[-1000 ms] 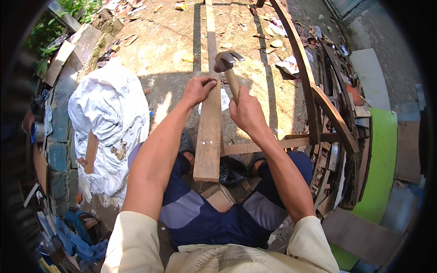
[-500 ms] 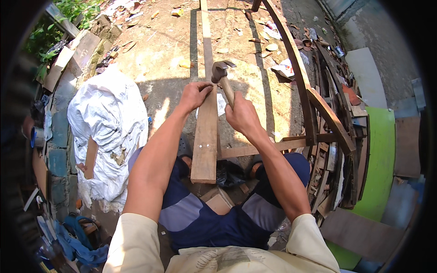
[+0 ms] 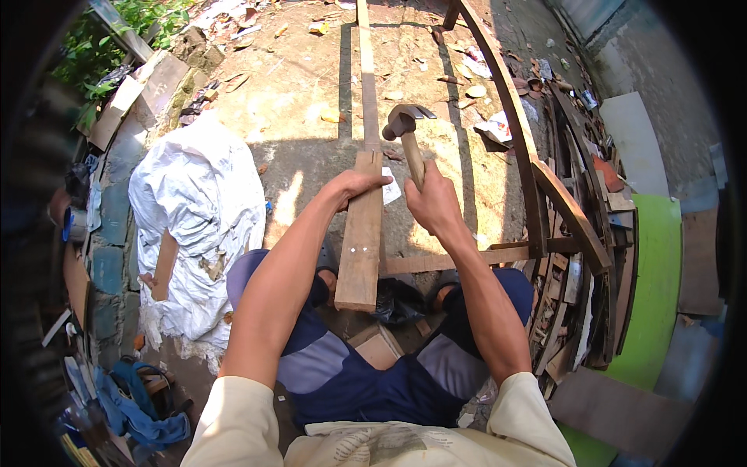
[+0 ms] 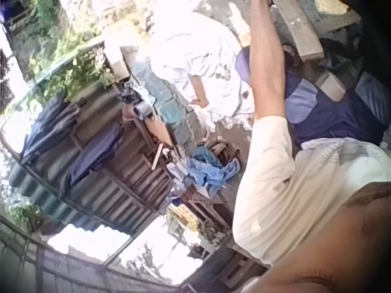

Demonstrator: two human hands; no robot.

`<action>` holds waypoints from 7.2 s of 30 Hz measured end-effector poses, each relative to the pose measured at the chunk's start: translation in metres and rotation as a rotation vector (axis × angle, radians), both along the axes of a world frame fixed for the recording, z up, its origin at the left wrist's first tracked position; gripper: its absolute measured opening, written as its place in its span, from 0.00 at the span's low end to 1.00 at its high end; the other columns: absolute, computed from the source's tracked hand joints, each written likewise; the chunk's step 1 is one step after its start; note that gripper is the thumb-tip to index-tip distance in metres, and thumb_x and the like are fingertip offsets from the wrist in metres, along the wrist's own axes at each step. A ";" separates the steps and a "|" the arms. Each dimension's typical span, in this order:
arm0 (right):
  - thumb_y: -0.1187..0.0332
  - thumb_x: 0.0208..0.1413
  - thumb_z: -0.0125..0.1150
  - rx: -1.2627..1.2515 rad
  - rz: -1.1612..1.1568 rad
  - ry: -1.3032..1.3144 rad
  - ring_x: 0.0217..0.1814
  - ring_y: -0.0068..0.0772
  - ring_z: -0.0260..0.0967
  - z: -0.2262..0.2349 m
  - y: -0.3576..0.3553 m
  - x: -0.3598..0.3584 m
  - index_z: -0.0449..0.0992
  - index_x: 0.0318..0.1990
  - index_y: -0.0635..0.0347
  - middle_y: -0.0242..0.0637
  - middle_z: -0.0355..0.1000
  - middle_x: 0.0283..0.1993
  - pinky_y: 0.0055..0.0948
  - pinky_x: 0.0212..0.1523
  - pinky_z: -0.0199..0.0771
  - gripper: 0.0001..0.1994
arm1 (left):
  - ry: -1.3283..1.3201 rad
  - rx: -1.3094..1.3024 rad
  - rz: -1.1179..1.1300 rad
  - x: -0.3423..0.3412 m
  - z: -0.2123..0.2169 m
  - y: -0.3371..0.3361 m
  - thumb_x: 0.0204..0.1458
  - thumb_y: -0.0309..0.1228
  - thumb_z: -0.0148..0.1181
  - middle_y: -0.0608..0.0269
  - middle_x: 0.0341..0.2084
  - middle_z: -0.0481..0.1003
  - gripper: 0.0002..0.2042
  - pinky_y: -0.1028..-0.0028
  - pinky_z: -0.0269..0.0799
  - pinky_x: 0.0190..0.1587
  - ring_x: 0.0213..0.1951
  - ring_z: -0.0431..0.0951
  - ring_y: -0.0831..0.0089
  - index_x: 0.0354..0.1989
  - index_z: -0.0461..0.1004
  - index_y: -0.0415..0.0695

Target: The person sits on the ground and uses a hammer to drive nails into a wooden plank. They repeatedly pick up nails from a small bag and hammer them into the wood.

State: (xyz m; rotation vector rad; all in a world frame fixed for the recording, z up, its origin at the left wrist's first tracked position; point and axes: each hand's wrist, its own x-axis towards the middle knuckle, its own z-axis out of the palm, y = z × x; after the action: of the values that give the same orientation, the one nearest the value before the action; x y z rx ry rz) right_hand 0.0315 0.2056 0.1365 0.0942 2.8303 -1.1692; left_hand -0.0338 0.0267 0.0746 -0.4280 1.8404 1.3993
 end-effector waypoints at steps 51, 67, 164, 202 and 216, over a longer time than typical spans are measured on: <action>0.67 0.59 0.59 -0.048 0.232 -0.075 0.34 0.67 0.73 -0.026 0.030 -0.037 0.64 0.50 0.68 0.63 0.73 0.31 0.54 0.34 0.72 0.18 | 0.415 -0.303 -0.102 0.008 -0.060 0.000 0.44 0.51 0.73 0.47 0.37 0.80 0.33 0.64 0.75 0.45 0.40 0.81 0.61 0.45 0.75 0.31; 0.64 0.59 0.61 -0.145 0.228 0.039 0.33 0.68 0.72 0.008 0.023 -0.025 0.66 0.47 0.67 0.62 0.72 0.29 0.53 0.33 0.70 0.17 | 0.265 -0.586 -0.268 0.029 0.020 0.011 0.38 0.56 0.69 0.27 0.46 0.74 0.56 0.58 0.75 0.53 0.50 0.78 0.40 0.61 0.47 0.18; 0.69 0.54 0.58 0.059 0.201 0.019 0.35 0.67 0.74 0.034 0.011 -0.045 0.65 0.45 0.69 0.64 0.74 0.32 0.54 0.37 0.73 0.16 | 0.249 -0.660 -0.419 0.015 0.005 0.017 0.46 0.57 0.60 0.29 0.50 0.73 0.57 0.62 0.75 0.53 0.52 0.77 0.43 0.64 0.40 0.14; 0.70 0.54 0.57 0.026 0.190 0.118 0.35 0.68 0.74 -0.030 0.013 -0.032 0.64 0.45 0.64 0.64 0.74 0.31 0.57 0.37 0.71 0.14 | 0.302 -0.607 -0.388 0.012 0.015 0.023 0.44 0.56 0.63 0.26 0.50 0.72 0.53 0.60 0.73 0.56 0.54 0.76 0.43 0.61 0.48 0.16; 0.72 0.55 0.57 -0.233 0.047 0.487 0.32 0.64 0.75 0.002 -0.002 -0.033 0.65 0.46 0.65 0.60 0.75 0.30 0.51 0.31 0.73 0.13 | 0.285 -0.603 -0.368 0.016 0.013 0.021 0.45 0.56 0.62 0.24 0.48 0.72 0.53 0.59 0.73 0.55 0.53 0.76 0.40 0.60 0.49 0.15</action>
State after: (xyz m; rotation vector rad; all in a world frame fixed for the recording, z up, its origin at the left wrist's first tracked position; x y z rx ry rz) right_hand -0.0017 0.2032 0.1386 -0.3121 3.0291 -1.7004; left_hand -0.0179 0.0479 0.0876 -0.1665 2.4244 0.6657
